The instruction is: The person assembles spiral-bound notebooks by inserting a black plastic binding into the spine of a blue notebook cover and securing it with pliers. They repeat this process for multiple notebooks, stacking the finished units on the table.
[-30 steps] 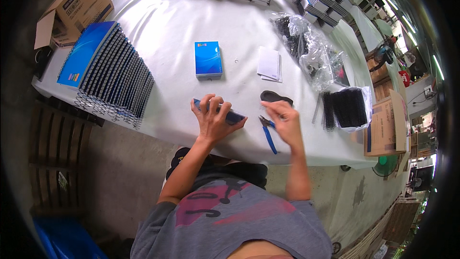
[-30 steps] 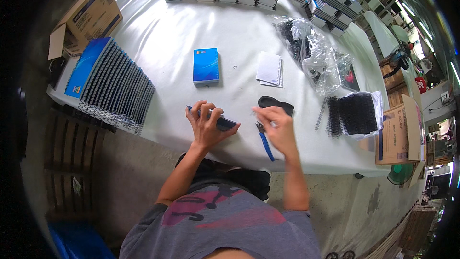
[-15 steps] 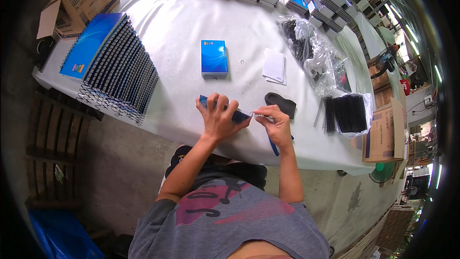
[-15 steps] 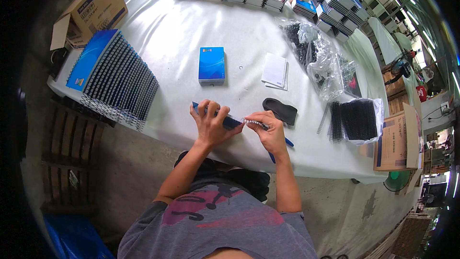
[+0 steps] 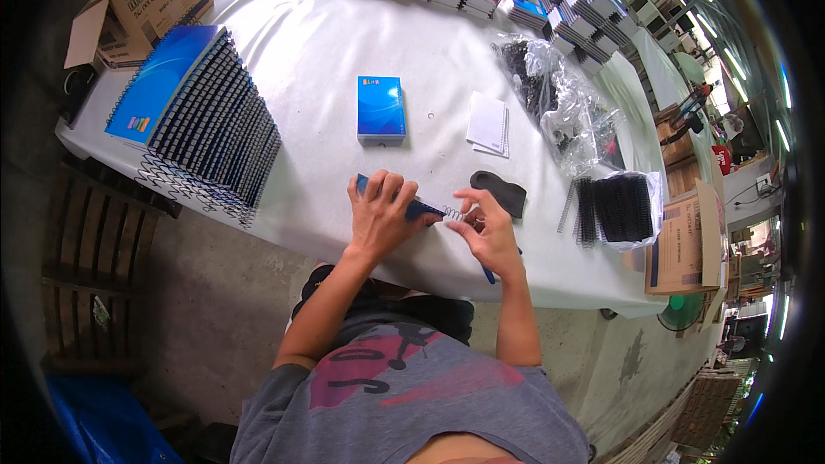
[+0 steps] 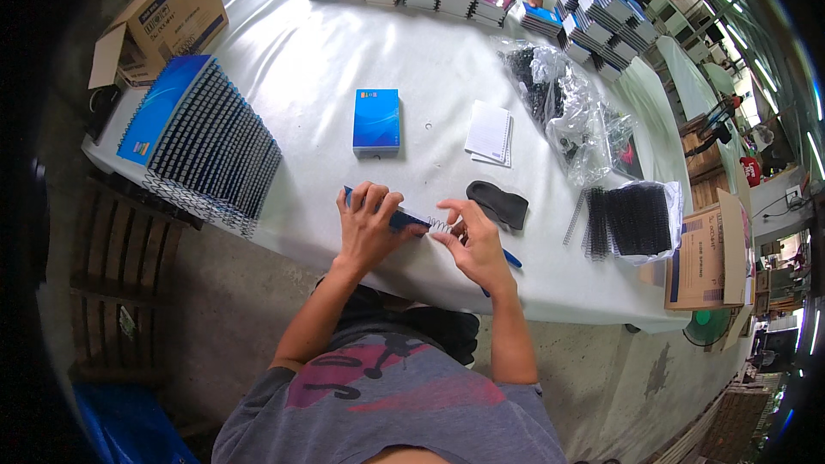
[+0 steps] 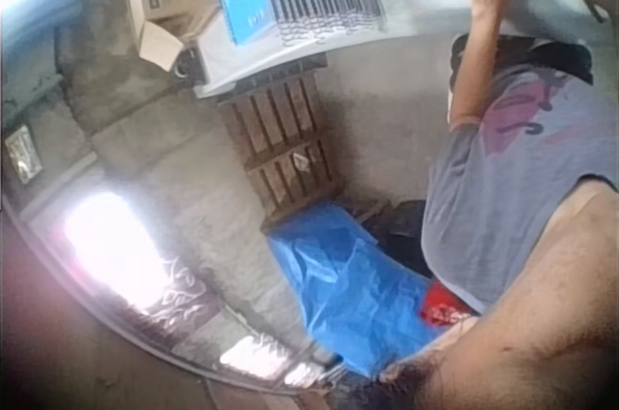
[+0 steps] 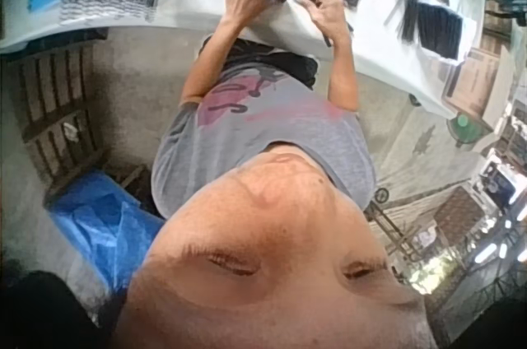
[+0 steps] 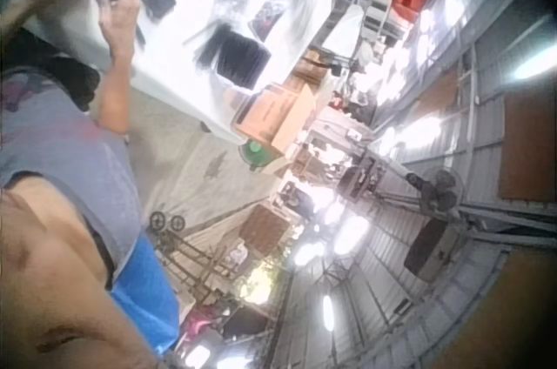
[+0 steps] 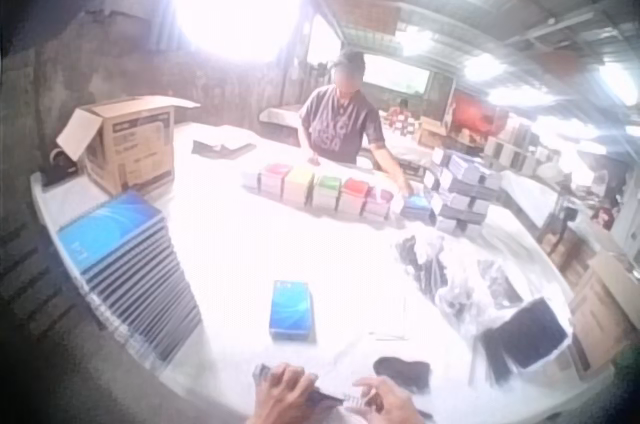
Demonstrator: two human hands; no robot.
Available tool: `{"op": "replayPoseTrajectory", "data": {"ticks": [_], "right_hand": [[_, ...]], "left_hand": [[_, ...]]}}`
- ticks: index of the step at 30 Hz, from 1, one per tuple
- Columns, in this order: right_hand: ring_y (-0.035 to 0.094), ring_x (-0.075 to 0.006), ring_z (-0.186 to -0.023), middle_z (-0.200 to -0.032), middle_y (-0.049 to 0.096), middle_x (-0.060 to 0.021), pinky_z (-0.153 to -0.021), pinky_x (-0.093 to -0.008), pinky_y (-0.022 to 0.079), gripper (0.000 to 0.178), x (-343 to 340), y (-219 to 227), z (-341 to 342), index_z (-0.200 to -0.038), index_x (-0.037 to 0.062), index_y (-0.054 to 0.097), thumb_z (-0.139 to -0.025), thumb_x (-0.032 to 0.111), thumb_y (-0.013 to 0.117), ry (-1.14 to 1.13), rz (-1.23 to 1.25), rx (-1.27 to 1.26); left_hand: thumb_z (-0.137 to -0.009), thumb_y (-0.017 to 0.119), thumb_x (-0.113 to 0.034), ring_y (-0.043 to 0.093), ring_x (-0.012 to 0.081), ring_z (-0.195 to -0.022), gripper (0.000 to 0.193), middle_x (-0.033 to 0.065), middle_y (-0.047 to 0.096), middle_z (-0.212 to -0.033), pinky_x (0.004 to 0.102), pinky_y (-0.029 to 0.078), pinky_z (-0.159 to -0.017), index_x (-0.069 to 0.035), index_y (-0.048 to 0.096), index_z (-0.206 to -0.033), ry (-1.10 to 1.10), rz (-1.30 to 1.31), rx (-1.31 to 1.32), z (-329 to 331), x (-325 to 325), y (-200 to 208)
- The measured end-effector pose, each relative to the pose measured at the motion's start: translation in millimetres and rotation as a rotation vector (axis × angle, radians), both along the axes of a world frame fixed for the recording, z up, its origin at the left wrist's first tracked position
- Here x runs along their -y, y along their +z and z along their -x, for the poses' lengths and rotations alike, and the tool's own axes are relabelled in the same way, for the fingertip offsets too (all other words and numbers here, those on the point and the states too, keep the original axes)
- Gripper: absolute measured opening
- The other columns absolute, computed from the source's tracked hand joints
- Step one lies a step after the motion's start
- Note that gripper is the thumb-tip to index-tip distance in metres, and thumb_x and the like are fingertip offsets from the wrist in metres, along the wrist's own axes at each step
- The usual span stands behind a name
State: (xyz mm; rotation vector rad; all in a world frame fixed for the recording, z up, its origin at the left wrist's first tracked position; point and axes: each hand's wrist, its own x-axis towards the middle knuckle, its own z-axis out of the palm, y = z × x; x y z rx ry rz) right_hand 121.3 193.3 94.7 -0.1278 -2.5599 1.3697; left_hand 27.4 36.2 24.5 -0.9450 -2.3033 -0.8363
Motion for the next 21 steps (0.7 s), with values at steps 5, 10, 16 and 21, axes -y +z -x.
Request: {"op": "replayPoseTrajectory", "data": {"ticks": [5,10,16,21], "right_hand": [[0.058,-0.0154,-0.066,-0.084,0.060,-0.0092,-0.059,-0.0250,0.047,0.020,-9.7,-14.7,4.1,-0.107,0.0041,0.062,-0.088,0.010,0.057,0.106,0.113,0.086],[0.058,-0.0231,-0.094,-0.104,0.061,-0.0078,-0.080,-0.0374,0.043,0.027,-48.1,-27.5,13.3,-0.110,0.0114,0.062,-0.084,0.012,0.056,-0.217,-0.417,-0.068],[0.052,-0.0254,-0.111,-0.113,0.060,-0.0080,-0.096,-0.0441,0.034,0.047,-84.9,-56.7,8.3,-0.114,0.0137,0.061,-0.069,-0.001,0.054,-0.323,-0.631,0.118],[0.064,-0.0221,-0.093,-0.098,0.066,-0.0170,-0.087,-0.0336,0.048,0.041,-62.8,-36.4,22.1,-0.101,-0.0021,0.065,-0.064,-0.014,0.050,0.128,0.655,-0.079]], "left_hand": [[-0.058,0.074,-0.053,0.041,0.0223,-0.104,0.052,0.0033,0.047,-0.100,0.0472,0.027,-0.084,-0.014,0.055,-0.086,-0.042,0.003,0.024,4.5,0.5,-0.8],[-0.051,0.083,-0.043,0.035,0.0317,-0.114,0.054,0.0105,0.042,-0.117,0.0456,0.029,-0.094,-0.011,0.054,-0.083,-0.049,-0.134,0.083,2.9,5.1,9.5],[-0.047,0.085,-0.041,0.033,0.0345,-0.118,0.057,0.0128,0.041,-0.121,0.0454,0.031,-0.098,-0.007,0.051,-0.076,-0.107,-0.172,0.108,4.3,5.0,10.6],[-0.046,0.086,-0.039,0.033,0.0351,-0.119,0.056,0.0131,0.043,-0.119,0.0460,0.032,-0.098,-0.006,0.050,-0.073,-0.115,-0.178,0.130,3.7,8.5,12.0]]}}
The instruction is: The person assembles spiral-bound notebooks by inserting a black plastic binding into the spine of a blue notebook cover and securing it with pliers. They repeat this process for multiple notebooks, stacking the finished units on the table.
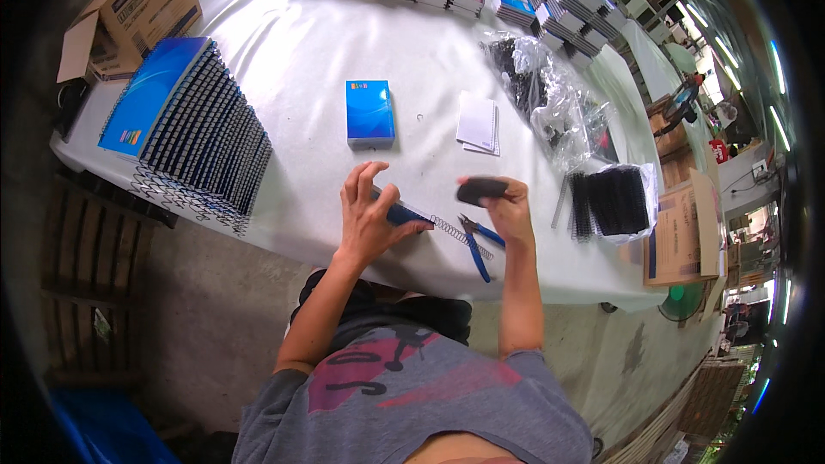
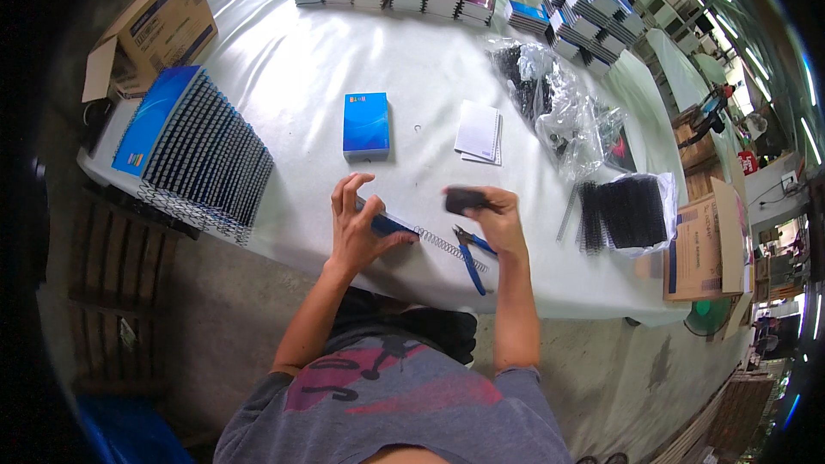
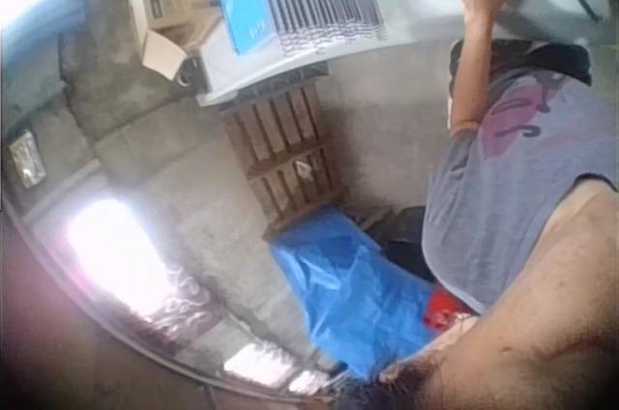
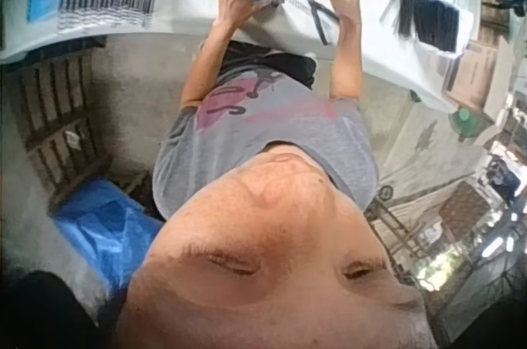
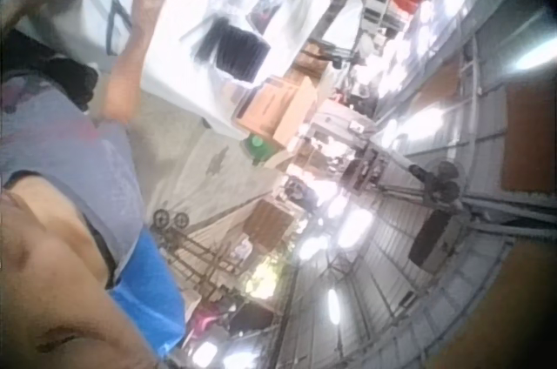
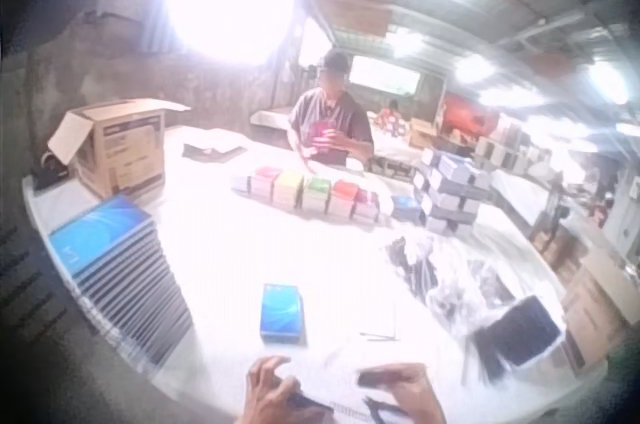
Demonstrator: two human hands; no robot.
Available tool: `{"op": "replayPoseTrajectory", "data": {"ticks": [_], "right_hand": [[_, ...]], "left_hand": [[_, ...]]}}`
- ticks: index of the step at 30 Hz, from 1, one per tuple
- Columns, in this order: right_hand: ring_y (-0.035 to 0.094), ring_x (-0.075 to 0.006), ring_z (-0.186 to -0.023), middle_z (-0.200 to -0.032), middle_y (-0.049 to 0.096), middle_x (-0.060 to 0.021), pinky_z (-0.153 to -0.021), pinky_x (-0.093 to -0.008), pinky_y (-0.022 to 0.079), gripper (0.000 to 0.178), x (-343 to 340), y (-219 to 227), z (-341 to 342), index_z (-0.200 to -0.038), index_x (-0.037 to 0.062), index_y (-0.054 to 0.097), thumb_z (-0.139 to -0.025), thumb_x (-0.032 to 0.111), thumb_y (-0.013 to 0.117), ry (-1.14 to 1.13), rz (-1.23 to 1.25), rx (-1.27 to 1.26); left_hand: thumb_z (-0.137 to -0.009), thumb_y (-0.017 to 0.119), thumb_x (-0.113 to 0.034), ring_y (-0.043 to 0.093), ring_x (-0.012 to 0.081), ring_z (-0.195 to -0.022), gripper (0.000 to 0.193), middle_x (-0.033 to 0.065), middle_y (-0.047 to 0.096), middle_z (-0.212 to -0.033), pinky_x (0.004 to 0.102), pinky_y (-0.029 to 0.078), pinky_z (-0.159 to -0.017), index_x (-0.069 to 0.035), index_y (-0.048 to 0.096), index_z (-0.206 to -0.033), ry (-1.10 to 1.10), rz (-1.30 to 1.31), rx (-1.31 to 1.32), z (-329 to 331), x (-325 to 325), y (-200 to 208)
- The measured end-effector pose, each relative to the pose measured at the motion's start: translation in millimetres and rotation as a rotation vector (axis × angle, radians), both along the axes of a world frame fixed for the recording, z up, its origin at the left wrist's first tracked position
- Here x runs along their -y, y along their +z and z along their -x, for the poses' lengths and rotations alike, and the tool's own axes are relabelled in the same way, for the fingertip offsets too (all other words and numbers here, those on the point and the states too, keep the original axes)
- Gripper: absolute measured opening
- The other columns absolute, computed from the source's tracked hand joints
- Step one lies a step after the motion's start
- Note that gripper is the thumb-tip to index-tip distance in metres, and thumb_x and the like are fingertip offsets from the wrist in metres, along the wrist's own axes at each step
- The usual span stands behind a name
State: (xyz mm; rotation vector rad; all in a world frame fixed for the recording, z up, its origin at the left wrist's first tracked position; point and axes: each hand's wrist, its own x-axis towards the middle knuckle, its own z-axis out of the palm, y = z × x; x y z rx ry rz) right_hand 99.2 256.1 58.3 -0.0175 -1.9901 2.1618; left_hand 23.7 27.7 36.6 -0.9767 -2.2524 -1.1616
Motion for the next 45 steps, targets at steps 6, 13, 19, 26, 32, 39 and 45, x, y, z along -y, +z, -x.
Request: {"op": "replayPoseTrajectory", "data": {"ticks": [6,13,19,26,32,39,45], "right_hand": [[0.065,-0.0207,-0.088,-0.093,0.068,-0.0172,-0.082,-0.0300,0.051,0.030,16.9,0.9,22.4,-0.088,-0.0032,0.070,-0.066,-0.014,0.053,0.203,-0.193,0.210],[0.066,-0.0196,-0.079,-0.084,0.069,-0.0148,-0.075,-0.0283,0.052,0.019,23.2,19.6,18.3,-0.081,-0.0025,0.070,-0.067,-0.011,0.062,0.183,-0.172,0.212],[0.065,-0.0167,-0.084,-0.088,0.069,-0.0120,-0.080,-0.0262,0.050,0.035,28.9,23.0,19.6,-0.088,-0.0026,0.070,-0.062,-0.013,0.050,0.346,-0.099,-0.044],[0.063,-0.0113,-0.076,-0.084,0.070,-0.0105,-0.070,-0.0246,0.049,0.033,27.1,20.9,19.0,-0.088,0.0019,0.072,-0.062,-0.010,0.054,0.283,-0.272,-0.029],[0.058,-0.0059,-0.072,-0.080,0.069,-0.0045,-0.065,-0.0219,0.047,0.031,30.1,26.2,22.3,-0.091,0.0026,0.071,-0.065,-0.006,0.056,0.235,-0.138,-0.025],[0.062,-0.0319,-0.075,-0.087,0.063,-0.0169,-0.070,-0.0351,0.049,0.032,59.4,69.0,-9.4,-0.103,-0.0003,0.062,-0.073,0.008,0.064,-0.382,-0.540,-0.167],[0.058,-0.0315,-0.075,-0.084,0.056,-0.0135,-0.066,-0.0403,0.048,0.028,99.3,6.7,-4.1,-0.102,0.0021,0.051,-0.077,0.004,0.062,-0.713,-0.828,-0.392]], "left_hand": [[-0.048,0.084,-0.042,0.033,0.0346,-0.120,0.054,0.0128,0.043,-0.121,0.0487,0.031,-0.096,-0.006,0.053,-0.073,0.015,-0.019,-0.010,1.4,-3.8,-4.9],[-0.045,0.085,-0.036,0.033,0.0354,-0.121,0.051,0.0119,0.044,-0.121,0.0470,0.032,-0.097,-0.006,0.052,-0.070,-0.006,0.009,0.012,1.5,-0.6,-4.8],[-0.046,0.086,-0.035,0.033,0.0354,-0.121,0.050,0.0120,0.044,-0.121,0.0475,0.032,-0.097,-0.005,0.052,-0.069,-0.025,0.009,0.015,3.6,-0.1,-6.0],[-0.048,0.086,-0.031,0.035,0.0380,-0.119,0.051,0.0154,0.044,-0.123,0.0484,0.033,-0.095,-0.004,0.051,-0.072,-0.079,-0.013,-0.004,7.4,-1.9,-7.4],[-0.055,0.083,-0.033,0.036,0.0355,-0.118,0.047,0.0131,0.048,-0.113,0.0487,0.031,-0.095,-0.003,0.054,-0.076,-0.068,0.017,-0.026,5.3,0.8,1.7],[-0.066,0.077,-0.019,0.042,0.0267,-0.093,0.030,0.0078,0.046,-0.085,0.0404,0.033,-0.086,-0.013,0.065,-0.093,0.080,0.090,-0.038,0.6,-7.4,-8.1],[-0.071,0.070,-0.018,0.040,0.0262,-0.101,0.020,0.0079,0.049,-0.090,0.0410,0.029,-0.089,-0.011,0.064,-0.089,0.031,0.067,-0.030,-2.9,-20.5,-6.1]]}}
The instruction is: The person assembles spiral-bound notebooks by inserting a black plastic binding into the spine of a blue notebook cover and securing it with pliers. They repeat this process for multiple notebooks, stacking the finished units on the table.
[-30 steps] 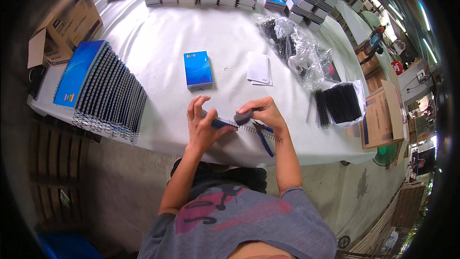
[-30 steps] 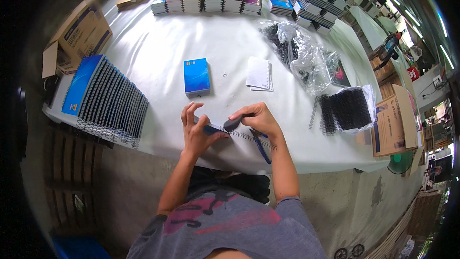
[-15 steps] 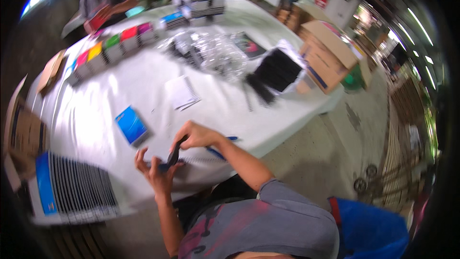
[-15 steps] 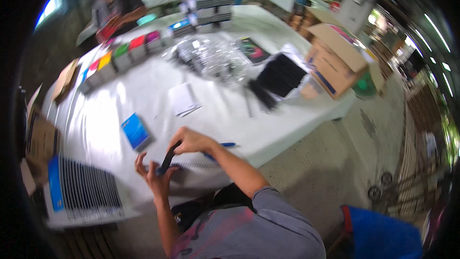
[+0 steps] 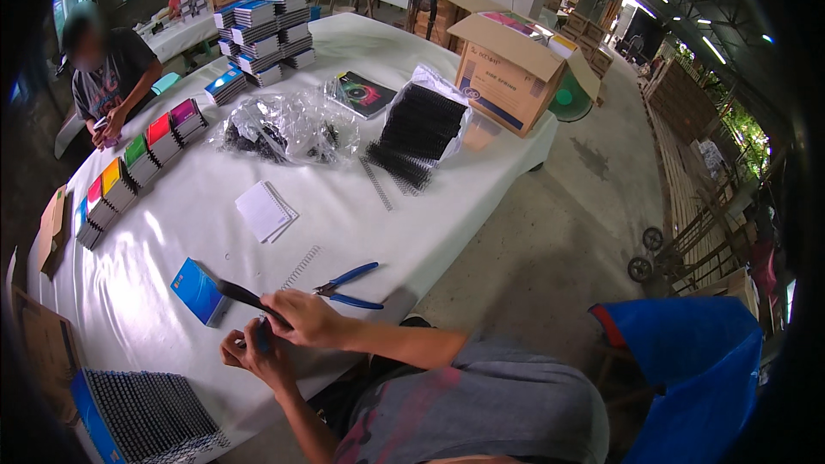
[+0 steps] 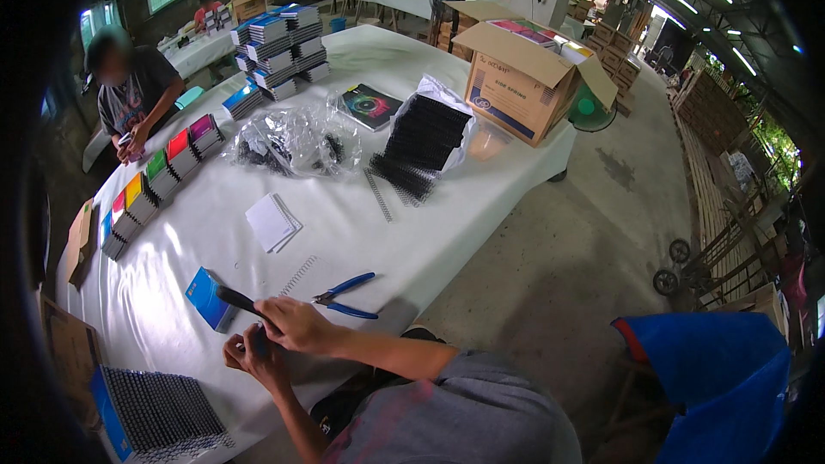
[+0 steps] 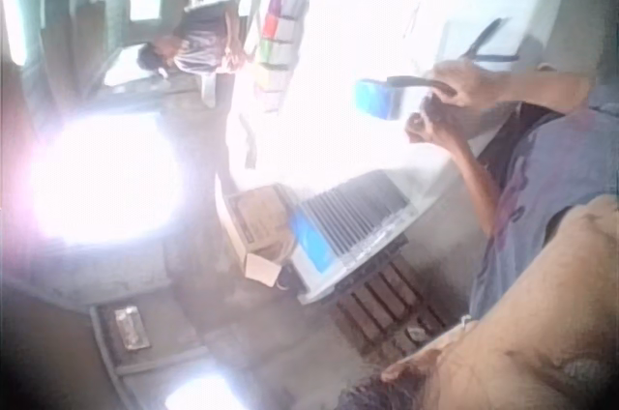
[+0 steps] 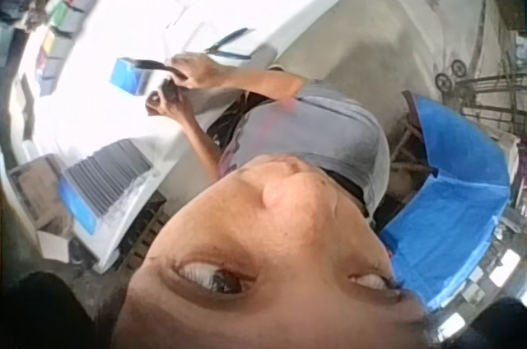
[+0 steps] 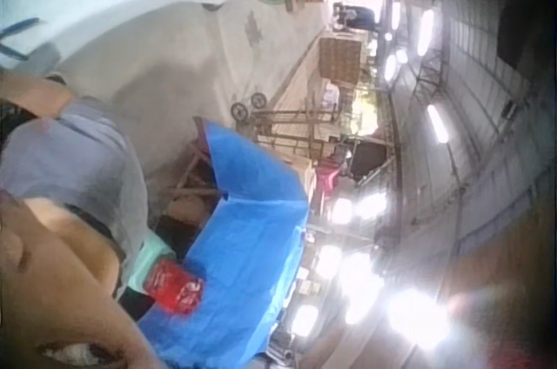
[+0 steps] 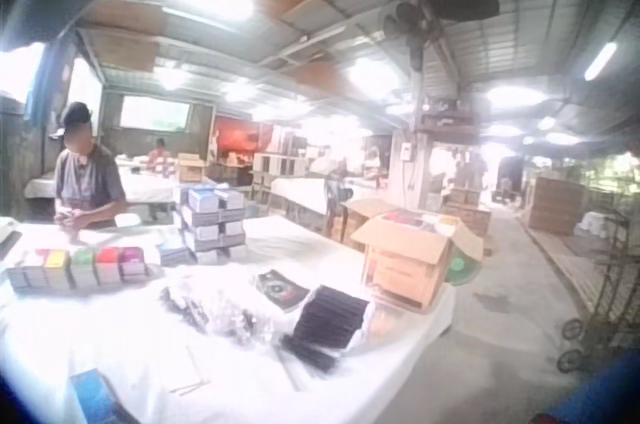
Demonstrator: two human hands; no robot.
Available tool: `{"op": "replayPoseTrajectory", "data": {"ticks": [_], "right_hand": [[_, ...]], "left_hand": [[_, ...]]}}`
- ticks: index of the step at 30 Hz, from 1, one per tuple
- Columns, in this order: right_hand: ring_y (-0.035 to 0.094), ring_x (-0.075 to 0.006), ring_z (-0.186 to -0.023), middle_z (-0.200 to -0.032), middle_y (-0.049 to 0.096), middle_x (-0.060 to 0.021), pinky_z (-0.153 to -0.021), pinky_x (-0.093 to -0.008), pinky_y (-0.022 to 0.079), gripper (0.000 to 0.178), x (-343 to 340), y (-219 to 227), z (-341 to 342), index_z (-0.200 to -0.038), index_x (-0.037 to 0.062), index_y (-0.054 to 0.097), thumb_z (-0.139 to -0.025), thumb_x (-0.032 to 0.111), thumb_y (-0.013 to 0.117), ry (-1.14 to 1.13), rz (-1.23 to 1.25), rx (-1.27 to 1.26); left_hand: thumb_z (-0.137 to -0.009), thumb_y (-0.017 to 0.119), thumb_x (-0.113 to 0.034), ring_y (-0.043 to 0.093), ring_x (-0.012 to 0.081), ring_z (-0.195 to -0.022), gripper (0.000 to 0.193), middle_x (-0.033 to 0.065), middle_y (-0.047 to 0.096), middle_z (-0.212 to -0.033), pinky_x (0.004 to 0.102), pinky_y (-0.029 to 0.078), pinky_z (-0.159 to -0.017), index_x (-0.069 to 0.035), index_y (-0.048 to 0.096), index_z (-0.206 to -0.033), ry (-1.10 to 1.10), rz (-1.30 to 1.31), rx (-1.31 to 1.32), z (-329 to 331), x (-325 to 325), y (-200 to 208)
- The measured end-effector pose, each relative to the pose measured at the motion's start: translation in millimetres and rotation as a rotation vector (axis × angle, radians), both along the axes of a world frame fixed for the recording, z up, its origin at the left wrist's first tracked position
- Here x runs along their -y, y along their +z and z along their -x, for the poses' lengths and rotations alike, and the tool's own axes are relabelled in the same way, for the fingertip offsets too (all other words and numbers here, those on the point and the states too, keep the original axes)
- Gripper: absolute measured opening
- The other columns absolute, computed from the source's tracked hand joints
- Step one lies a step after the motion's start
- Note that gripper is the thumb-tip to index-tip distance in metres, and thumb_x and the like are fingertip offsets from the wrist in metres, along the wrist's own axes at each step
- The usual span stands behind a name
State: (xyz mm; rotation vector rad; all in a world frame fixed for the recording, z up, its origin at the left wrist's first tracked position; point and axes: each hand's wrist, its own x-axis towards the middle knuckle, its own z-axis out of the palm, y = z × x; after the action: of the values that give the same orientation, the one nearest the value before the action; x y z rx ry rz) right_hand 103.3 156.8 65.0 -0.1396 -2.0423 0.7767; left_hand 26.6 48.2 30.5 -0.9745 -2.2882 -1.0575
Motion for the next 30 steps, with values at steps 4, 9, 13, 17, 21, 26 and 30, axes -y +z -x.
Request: {"op": "replayPoseTrajectory", "data": {"ticks": [4,9,13,17,21,26,30], "right_hand": [[0.058,-0.0330,-0.075,-0.082,0.056,-0.0153,-0.064,-0.0405,0.048,0.029,10.0,-18.2,-11.8,-0.102,0.0012,0.048,-0.076,0.003,0.061,-0.018,0.016,0.057],[0.058,-0.0318,-0.066,-0.079,0.057,-0.0158,-0.060,-0.0381,0.048,0.027,18.7,-16.8,-35.5,-0.100,0.0006,0.051,-0.077,0.007,0.063,0.001,0.141,0.075],[0.060,-0.0251,-0.064,-0.078,0.059,-0.0134,-0.059,-0.0340,0.049,0.028,10.0,11.1,-27.9,-0.099,-0.0002,0.052,-0.077,0.009,0.067,-0.118,0.064,0.018],[0.059,-0.0187,-0.054,-0.067,0.057,-0.0084,-0.052,-0.0283,0.047,0.029,7.9,-19.4,-15.0,-0.098,0.0002,0.049,-0.076,0.004,0.068,-0.115,0.152,-0.006],[0.057,-0.0150,-0.056,-0.069,0.057,-0.0074,-0.053,-0.0263,0.047,0.029,9.7,-28.0,-36.3,-0.100,-0.0004,0.047,-0.078,0.005,0.066,-0.014,0.173,0.088],[0.053,-0.0093,-0.078,-0.093,0.056,-0.0073,-0.071,-0.0232,0.044,0.029,-7.7,32.2,-47.1,-0.108,-0.0023,0.048,-0.082,-0.002,0.061,0.148,0.587,-0.076],[0.057,-0.0120,-0.081,-0.089,0.060,-0.0081,-0.074,-0.0228,0.045,0.023,-55.7,41.3,-27.4,-0.084,-0.0011,0.064,-0.067,-0.014,0.053,0.563,0.746,0.221]], "left_hand": [[-0.070,0.071,-0.016,0.035,0.0308,-0.112,0.020,0.0120,0.047,-0.107,0.0441,0.026,-0.095,-0.009,0.063,-0.087,-0.014,-0.052,-0.018,2.8,-0.8,3.9],[-0.069,0.075,-0.020,0.031,0.0366,-0.121,0.022,0.0141,0.045,-0.118,0.0476,0.022,-0.101,-0.009,0.064,-0.085,-0.031,-0.101,0.064,4.0,4.6,5.0],[-0.070,0.075,-0.023,0.029,0.0375,-0.122,0.021,0.0130,0.045,-0.117,0.0482,0.021,-0.101,-0.011,0.064,-0.084,-0.053,-0.097,0.148,-1.0,4.8,9.9],[-0.070,0.074,-0.024,0.025,0.0350,-0.124,0.019,0.0097,0.044,-0.119,0.0499,0.020,-0.100,-0.015,0.063,-0.084,-0.067,-0.060,0.109,0.3,9.1,7.4],[-0.071,0.074,-0.025,0.026,0.0357,-0.123,0.019,0.0108,0.043,-0.119,0.0456,0.023,-0.101,-0.013,0.064,-0.083,-0.058,-0.017,0.107,0.4,10.9,9.7],[-0.065,0.078,-0.037,0.025,0.0363,-0.124,0.032,0.0120,0.040,-0.123,0.0458,0.027,-0.100,-0.013,0.063,-0.079,-0.272,-0.025,0.148,10.2,28.0,10.6],[-0.054,0.082,-0.038,0.024,0.0351,-0.124,0.039,0.0115,0.036,-0.128,0.0477,0.028,-0.101,-0.012,0.061,-0.074,-0.347,-0.143,0.154,12.0,31.6,6.1]]}}
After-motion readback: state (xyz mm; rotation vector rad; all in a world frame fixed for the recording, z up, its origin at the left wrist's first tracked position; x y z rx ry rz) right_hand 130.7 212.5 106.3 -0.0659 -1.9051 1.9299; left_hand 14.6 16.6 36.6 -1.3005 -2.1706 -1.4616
